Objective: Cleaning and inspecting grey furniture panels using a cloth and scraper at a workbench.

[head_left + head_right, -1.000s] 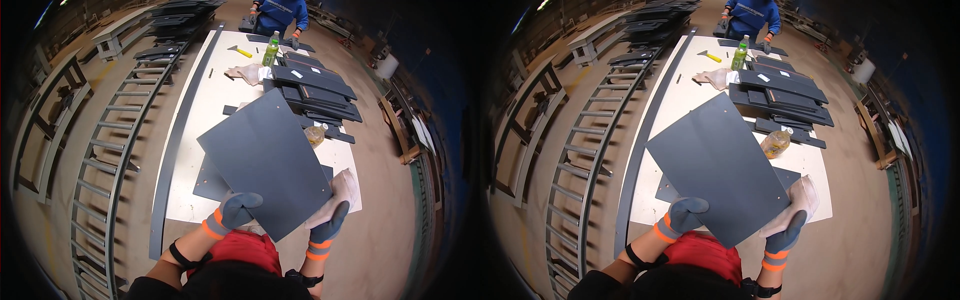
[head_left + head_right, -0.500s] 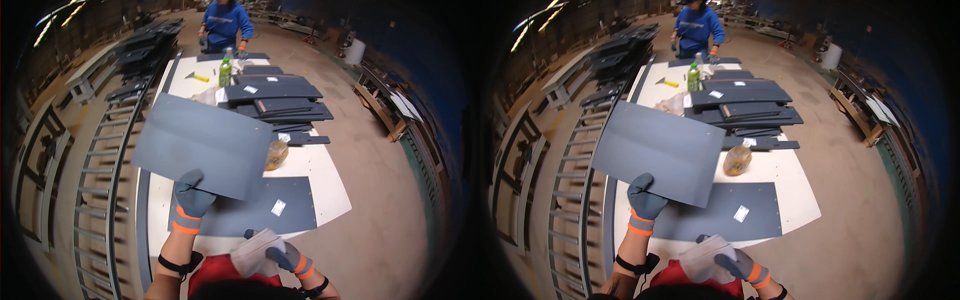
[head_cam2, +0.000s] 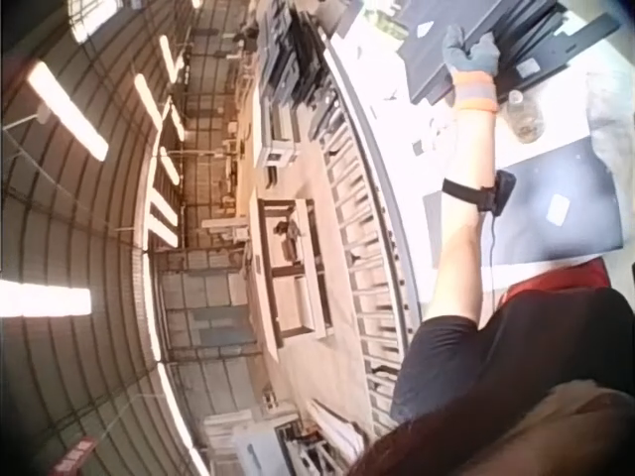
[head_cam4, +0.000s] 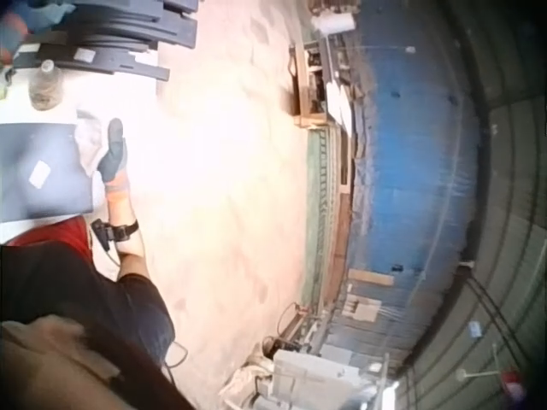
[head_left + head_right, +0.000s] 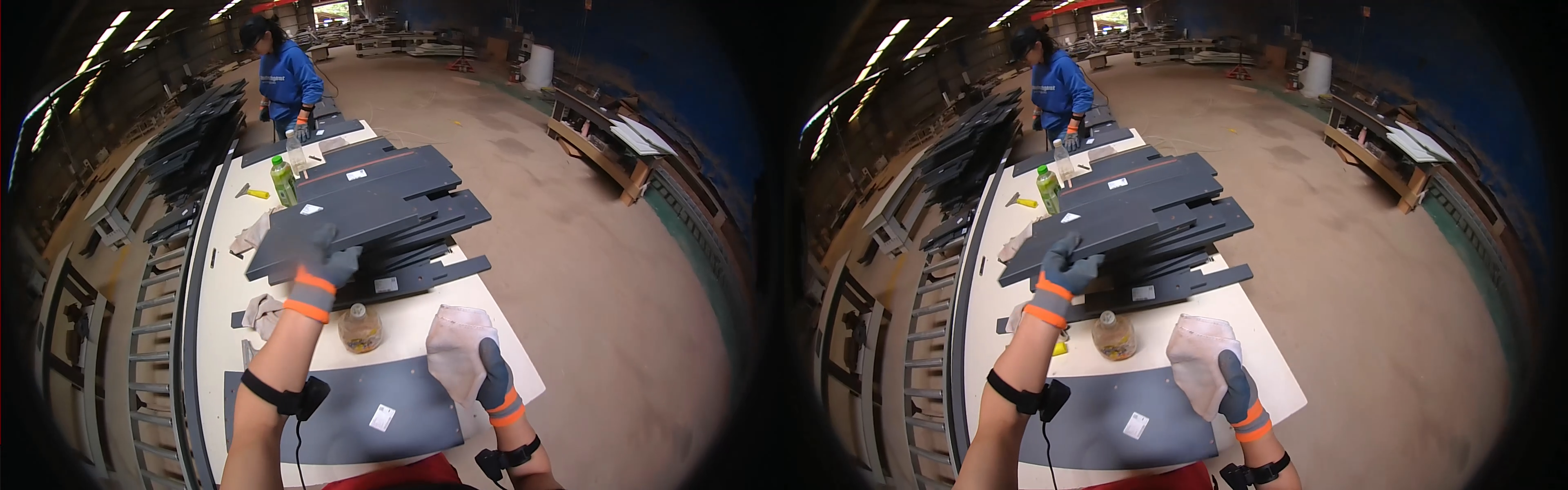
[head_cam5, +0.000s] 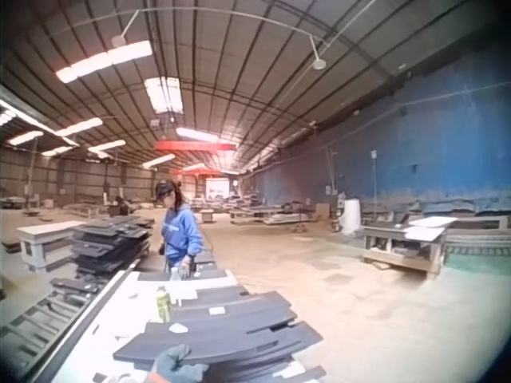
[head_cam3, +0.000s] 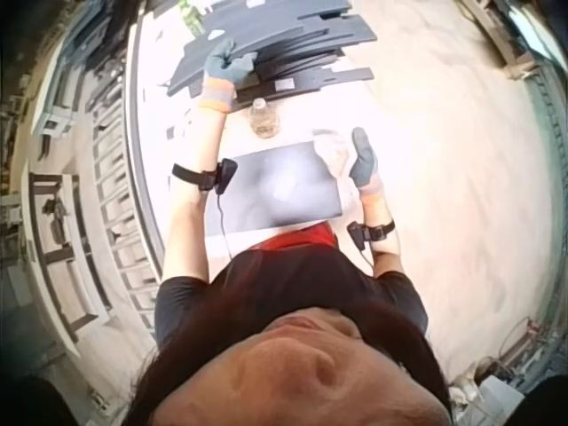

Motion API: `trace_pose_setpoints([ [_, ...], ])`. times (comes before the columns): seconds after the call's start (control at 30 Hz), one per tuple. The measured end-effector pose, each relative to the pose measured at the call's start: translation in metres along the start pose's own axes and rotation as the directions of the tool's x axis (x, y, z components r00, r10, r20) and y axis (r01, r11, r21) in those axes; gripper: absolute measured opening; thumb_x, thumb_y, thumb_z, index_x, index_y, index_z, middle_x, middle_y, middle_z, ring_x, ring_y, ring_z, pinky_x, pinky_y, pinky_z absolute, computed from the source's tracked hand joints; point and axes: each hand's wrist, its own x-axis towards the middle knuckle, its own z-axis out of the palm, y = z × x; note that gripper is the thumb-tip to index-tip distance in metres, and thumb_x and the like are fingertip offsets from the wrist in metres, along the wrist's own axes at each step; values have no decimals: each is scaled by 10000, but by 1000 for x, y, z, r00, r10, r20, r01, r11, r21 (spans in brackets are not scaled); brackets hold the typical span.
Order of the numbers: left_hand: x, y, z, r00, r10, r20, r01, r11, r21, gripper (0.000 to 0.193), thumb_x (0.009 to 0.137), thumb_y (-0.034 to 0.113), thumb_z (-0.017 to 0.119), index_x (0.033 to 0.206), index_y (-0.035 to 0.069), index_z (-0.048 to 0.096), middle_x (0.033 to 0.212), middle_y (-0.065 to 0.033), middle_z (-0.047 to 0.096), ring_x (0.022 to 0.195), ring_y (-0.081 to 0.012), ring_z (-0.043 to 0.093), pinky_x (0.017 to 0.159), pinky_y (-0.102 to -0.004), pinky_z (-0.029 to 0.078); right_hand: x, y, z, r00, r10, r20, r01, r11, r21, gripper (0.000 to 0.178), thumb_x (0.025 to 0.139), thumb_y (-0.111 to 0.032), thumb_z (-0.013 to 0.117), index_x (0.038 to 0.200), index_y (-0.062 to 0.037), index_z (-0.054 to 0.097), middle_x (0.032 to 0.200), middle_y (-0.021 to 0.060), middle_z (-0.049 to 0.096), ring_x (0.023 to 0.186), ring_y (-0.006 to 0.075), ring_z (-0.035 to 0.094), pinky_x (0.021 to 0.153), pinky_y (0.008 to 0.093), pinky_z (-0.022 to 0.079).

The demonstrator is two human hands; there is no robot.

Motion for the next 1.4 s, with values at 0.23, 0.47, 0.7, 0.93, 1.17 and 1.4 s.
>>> trace_pose_setpoints([
  [0.23, 84, -96, 65, 987, -163, 7, 136, 798, -586, 436, 902, 139, 635, 1290, 19, 478, 1275, -114, 599, 1143, -204, 584, 1024, -324, 461, 59, -8, -51, 998, -13, -59, 17, 997, 78, 661, 971, -523, 484, 1381, -4, 465, 1282, 117, 567, 1158, 240, 565, 988, 358, 466],
  [0.47, 98, -98, 110, 881, -472, 43, 181, 251, -951, 305, 916, 84, 540, 1218, 48, 563, 1274, -131, 590, 1173, -300, 570, 1047, -405, 442, 94, 0, -67, 994, 96, -46, -85, 975, 203, 730, 924, -566, 551, 1375, 1, 464, 1261, 110, 567, 1137, 218, 562, 951, 317, 468],
  [0.7, 75, -69, 115, 664, -709, 239, 545, 240, -803, 423, 960, 179, 577, 1311, -14, 441, 1341, -269, 490, 1252, -486, 482, 1021, -609, 467, 119, 24, -84, 988, 155, 11, -154, 967, 203, 746, 923, -594, 526, 1379, -6, 465, 1242, 98, 577, 1117, 210, 566, 929, 309, 468],
  [0.93, 73, -107, 104, 631, -754, 182, 452, 167, -876, 541, 1025, 298, 447, 1413, -50, 303, 1409, -352, 367, 1263, -575, 413, 988, -560, 509, 129, 41, -72, 977, 204, 69, -214, 948, 235, 730, 934, -569, 520, 1411, -22, 441, 1301, 96, 548, 1155, 218, 551, 968, 330, 453],
  [1.17, 98, -123, 94, 652, -703, 284, 439, 45, -897, 631, 1035, 338, 415, 1431, -115, 225, 1469, -370, 257, 1356, -550, 298, 1080, -587, 399, 132, 41, -82, 980, 182, 79, -195, 961, 196, 731, 942, -563, 508, 1420, -16, 429, 1301, 94, 545, 1164, 214, 542, 975, 326, 442],
  [1.4, 120, -121, 95, 680, -666, 308, 357, -66, -932, 545, 1038, 239, 341, 1425, -129, 240, 1487, -364, 233, 1380, -539, 260, 1137, -567, 327, 134, 45, -87, 975, 217, 40, -220, 949, 226, 712, 949, -543, 513, 1418, -13, 430, 1296, 99, 548, 1157, 209, 548, 970, 326, 449],
])
